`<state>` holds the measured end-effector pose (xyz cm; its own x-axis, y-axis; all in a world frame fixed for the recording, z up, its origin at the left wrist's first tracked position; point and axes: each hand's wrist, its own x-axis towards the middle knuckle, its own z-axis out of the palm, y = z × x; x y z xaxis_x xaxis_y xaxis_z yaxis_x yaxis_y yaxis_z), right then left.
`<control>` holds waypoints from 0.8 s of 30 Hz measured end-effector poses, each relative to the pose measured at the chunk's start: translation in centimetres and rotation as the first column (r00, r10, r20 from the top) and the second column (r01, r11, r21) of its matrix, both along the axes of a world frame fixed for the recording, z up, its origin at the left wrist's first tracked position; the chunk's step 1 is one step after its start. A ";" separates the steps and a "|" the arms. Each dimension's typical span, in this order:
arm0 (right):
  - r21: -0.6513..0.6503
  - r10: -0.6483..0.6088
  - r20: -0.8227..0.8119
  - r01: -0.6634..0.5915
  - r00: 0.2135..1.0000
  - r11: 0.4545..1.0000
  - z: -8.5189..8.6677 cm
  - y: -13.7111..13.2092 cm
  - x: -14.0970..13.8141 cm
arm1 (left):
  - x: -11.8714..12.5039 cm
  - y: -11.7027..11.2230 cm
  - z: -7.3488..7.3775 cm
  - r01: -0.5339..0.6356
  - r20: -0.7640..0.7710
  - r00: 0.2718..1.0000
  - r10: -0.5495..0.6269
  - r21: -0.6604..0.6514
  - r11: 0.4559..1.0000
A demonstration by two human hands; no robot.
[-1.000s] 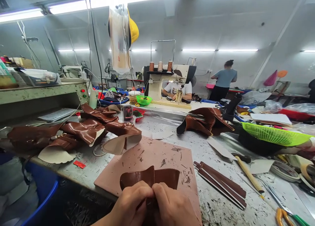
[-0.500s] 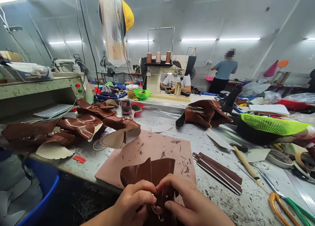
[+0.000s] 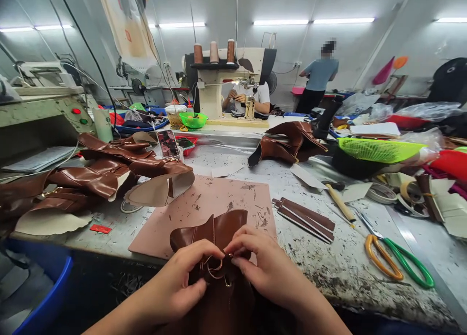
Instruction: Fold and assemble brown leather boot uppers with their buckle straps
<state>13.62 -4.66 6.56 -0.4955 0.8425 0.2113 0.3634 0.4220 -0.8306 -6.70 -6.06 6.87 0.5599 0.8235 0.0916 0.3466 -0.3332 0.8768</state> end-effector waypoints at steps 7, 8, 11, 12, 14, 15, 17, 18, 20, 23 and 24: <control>-0.021 0.088 0.090 -0.086 0.992 0.996 0.8 -1.2 -1.2 | 0.8 0.0 -0.1 -0.096 -0.023 0.995 0.096 -0.027 0.995; -0.023 0.115 0.129 -0.113 0.985 0.993 0.8 -1.4 -1.1 | 1.0 0.0 -0.1 -0.116 -0.028 0.993 0.115 -0.020 0.993; 0.050 0.108 0.199 -0.120 0.974 0.992 0.6 -1.4 -0.6 | 1.2 -0.1 0.0 -0.107 -0.023 0.994 0.107 0.014 0.994; 0.078 0.093 0.213 -0.112 0.973 0.991 0.5 -1.3 -0.3 | 1.1 -0.1 0.1 -0.088 -0.016 0.996 0.089 0.015 0.996; 0.109 0.068 0.248 -0.098 0.966 0.989 0.4 -1.2 0.0 | 0.9 -0.1 0.1 -0.054 0.000 0.999 0.054 -0.003 0.999; 0.120 0.059 0.268 -0.094 0.962 0.988 0.4 -1.1 0.1 | 0.8 0.0 0.2 -0.043 0.008 0.999 0.043 -0.015 0.999; 0.138 0.045 0.288 -0.088 0.957 0.986 0.5 -1.1 0.1 | 0.7 0.1 0.2 -0.023 0.025 0.999 0.024 -0.031 0.999; 0.144 0.039 0.287 -0.084 0.957 0.986 0.6 -1.1 0.1 | 0.7 0.2 0.2 -0.015 0.031 0.999 0.016 -0.035 0.999; 0.161 0.044 0.270 -0.090 0.962 0.983 0.6 -1.0 0.2 | 0.9 0.3 0.3 -0.004 0.036 0.999 0.005 -0.030 1.000; 0.238 0.025 0.272 -0.092 0.962 0.967 0.3 -0.5 0.8 | 1.1 0.3 0.5 0.027 0.039 0.999 -0.027 0.011 1.000; 0.264 0.007 0.287 -0.086 0.958 0.961 0.2 -0.2 1.0 | 1.2 0.2 0.5 0.039 0.039 0.998 -0.040 0.027 0.999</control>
<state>14.65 -4.90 6.72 -0.6053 0.7470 0.2750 0.5390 0.6388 -0.5489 -5.51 -5.83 7.37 0.5870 0.7980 0.1362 0.2977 -0.3692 0.8804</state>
